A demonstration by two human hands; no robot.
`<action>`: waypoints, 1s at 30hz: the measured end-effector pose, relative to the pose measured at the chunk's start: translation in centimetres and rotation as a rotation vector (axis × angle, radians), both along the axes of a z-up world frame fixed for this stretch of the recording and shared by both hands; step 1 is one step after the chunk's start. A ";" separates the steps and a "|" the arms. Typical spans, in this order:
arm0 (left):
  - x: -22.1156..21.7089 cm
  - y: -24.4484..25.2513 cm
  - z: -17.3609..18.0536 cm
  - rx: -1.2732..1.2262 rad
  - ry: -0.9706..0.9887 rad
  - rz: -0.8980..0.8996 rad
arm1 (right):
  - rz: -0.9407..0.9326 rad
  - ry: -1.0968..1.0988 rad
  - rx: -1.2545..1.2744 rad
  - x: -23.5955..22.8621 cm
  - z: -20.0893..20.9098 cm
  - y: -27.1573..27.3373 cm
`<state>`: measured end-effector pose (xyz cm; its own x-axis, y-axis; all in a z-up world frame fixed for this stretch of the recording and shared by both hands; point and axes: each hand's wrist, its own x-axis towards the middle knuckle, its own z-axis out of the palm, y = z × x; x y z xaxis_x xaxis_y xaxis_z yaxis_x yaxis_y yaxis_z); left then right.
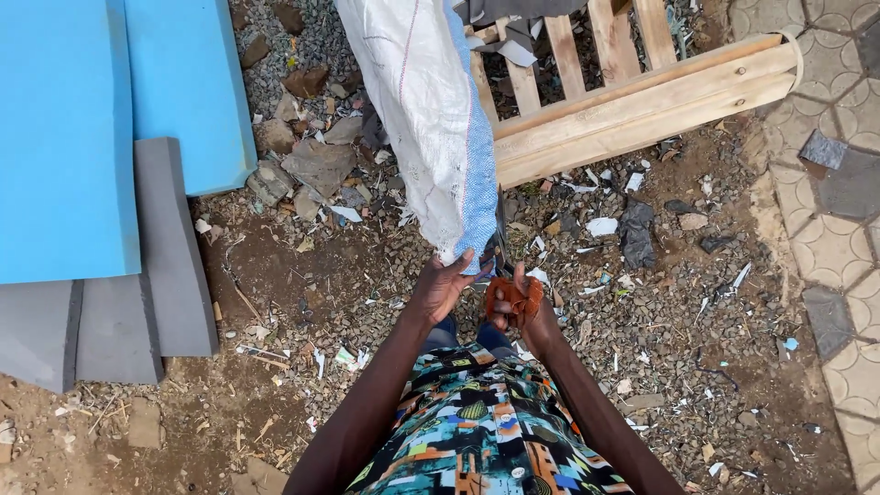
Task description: The person is cutting a woven bag into strips and wrapping them around wooden slats of a frame to provide padding.
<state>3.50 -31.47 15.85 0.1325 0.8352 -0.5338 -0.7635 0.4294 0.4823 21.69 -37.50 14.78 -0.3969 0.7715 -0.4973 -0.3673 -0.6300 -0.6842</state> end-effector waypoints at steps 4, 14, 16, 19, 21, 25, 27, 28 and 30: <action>-0.7 -0.7 -4.4 -0.001 0.022 -0.084 | -0.139 -0.108 0.000 0.5 -0.2 0.3; -3.7 -1.2 0.4 0.141 0.073 -0.261 | -0.102 -0.190 0.020 0.5 -2.9 2.6; -3.8 -1.5 0.8 0.127 0.107 -0.264 | -0.074 -0.162 0.028 0.8 -4.1 2.1; -3.7 -2.0 1.4 0.083 0.173 -0.273 | -0.049 -0.083 0.004 1.1 -4.7 1.9; -3.4 -2.1 1.7 0.059 0.210 -0.274 | -0.048 -0.028 -0.021 1.4 -3.2 2.2; -3.0 -1.9 3.0 0.061 0.378 -0.284 | 0.168 0.179 -0.189 2.2 0.0 2.4; -3.0 -1.5 0.9 0.075 0.373 -0.263 | 0.245 0.242 -0.249 2.5 -0.2 2.6; -3.2 -1.6 -1.7 0.059 0.368 -0.211 | 0.289 0.273 -0.240 2.6 -0.6 2.8; -3.3 -1.6 -3.6 0.042 0.368 -0.153 | 0.340 0.307 -0.232 2.5 -1.6 3.3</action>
